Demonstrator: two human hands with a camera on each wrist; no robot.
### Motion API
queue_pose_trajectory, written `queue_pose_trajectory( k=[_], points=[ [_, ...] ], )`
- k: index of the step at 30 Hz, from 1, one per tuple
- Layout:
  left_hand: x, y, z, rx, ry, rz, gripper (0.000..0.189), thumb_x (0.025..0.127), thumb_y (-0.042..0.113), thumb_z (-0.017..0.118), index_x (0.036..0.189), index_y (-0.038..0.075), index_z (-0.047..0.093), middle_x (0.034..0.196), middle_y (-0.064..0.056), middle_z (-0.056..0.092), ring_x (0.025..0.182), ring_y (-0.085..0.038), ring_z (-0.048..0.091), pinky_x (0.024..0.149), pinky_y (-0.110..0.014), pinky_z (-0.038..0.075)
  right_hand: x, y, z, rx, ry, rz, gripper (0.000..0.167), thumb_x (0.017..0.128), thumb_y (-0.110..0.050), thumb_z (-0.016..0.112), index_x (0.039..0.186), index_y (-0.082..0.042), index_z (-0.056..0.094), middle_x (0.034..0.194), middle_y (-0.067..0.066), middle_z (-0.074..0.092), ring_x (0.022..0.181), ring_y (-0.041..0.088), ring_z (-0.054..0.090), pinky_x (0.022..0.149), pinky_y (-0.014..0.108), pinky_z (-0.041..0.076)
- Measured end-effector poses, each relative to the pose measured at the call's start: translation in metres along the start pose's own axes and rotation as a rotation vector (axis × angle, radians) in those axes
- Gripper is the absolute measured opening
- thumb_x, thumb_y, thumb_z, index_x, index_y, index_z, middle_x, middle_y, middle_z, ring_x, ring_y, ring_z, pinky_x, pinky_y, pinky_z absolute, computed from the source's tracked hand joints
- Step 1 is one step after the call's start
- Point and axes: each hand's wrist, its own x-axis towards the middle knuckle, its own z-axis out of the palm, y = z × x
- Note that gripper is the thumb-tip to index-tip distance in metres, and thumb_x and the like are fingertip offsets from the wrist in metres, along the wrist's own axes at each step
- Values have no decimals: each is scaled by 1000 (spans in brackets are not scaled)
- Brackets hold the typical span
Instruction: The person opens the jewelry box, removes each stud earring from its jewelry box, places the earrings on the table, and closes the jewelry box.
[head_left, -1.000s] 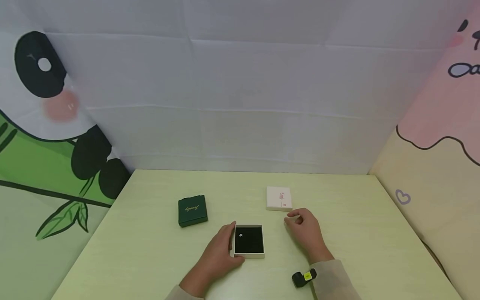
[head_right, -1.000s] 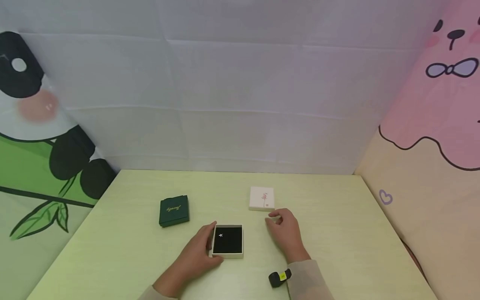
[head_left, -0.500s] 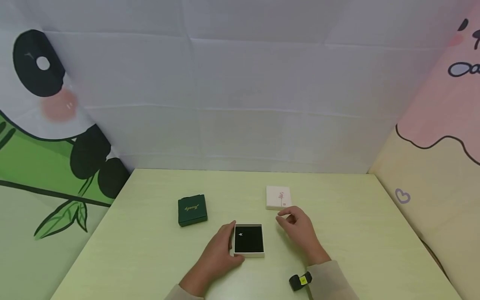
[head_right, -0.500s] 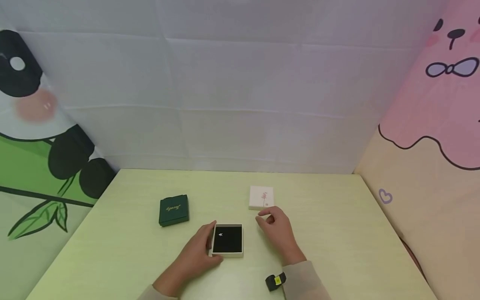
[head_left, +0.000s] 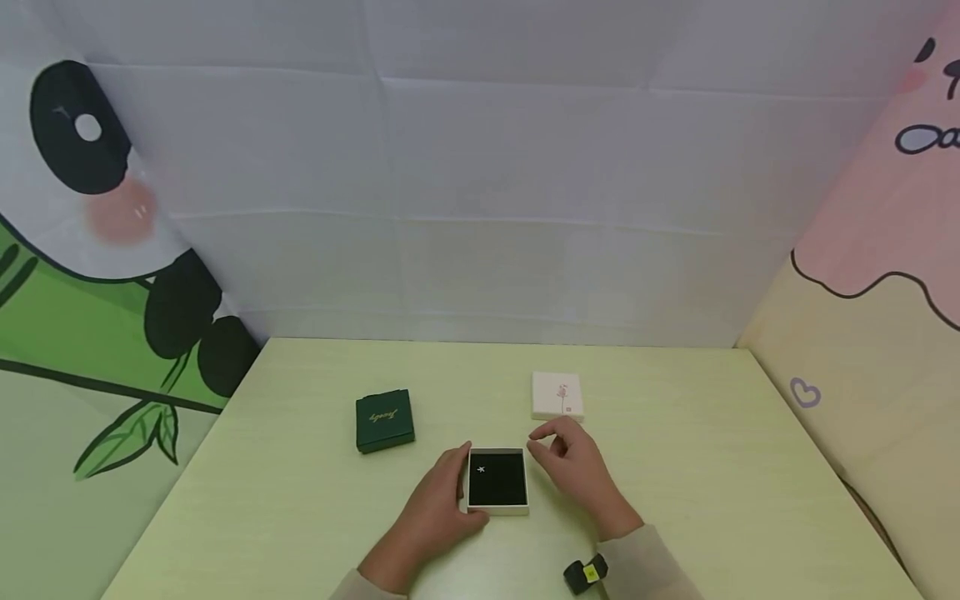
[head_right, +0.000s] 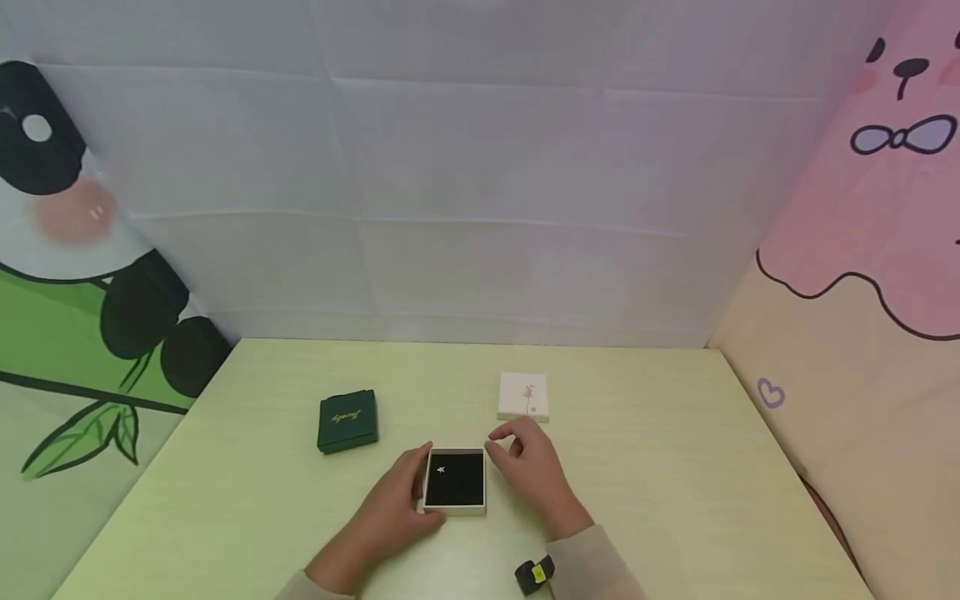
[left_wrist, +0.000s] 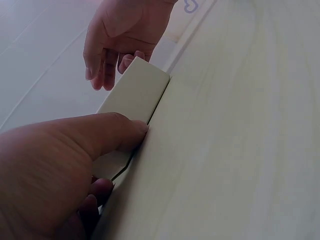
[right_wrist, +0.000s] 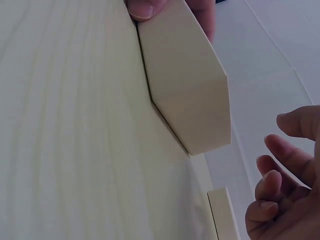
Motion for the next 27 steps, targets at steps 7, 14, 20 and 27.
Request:
queue_pose_trajectory(
  k=[7,14,20,27],
  points=[
    [-1,-1,-1,-1,0,-3,99,75,25,88,156,-1,37,146,-10,50,110,-21,53,98,-47,46,4,-8,13,-7,-29,-71,10,95,-19,75,104,-16,73,82,3,51,65,12,46,59,27,41],
    [-1,0,-2,0,-15,-1,98,76,25,88,156,-1,37,143,-9,50,101,-18,53,89,-40,47,7,-19,23,-21,-75,-122,13,96,-22,74,105,-13,72,85,2,52,67,12,47,61,28,42],
    [0,1,-2,12,-24,3,97,77,26,88,156,-1,37,141,-8,50,101,-17,52,88,-39,46,8,-21,33,-53,-102,-113,12,97,-24,73,105,-15,72,88,-2,53,66,11,49,61,27,43],
    [0,1,-3,8,-32,5,98,78,27,88,156,-1,37,132,-4,50,91,-13,51,81,-35,43,6,-18,40,-89,-114,-155,12,97,-22,73,105,-14,72,88,-4,55,64,9,49,60,28,45]
  ],
)
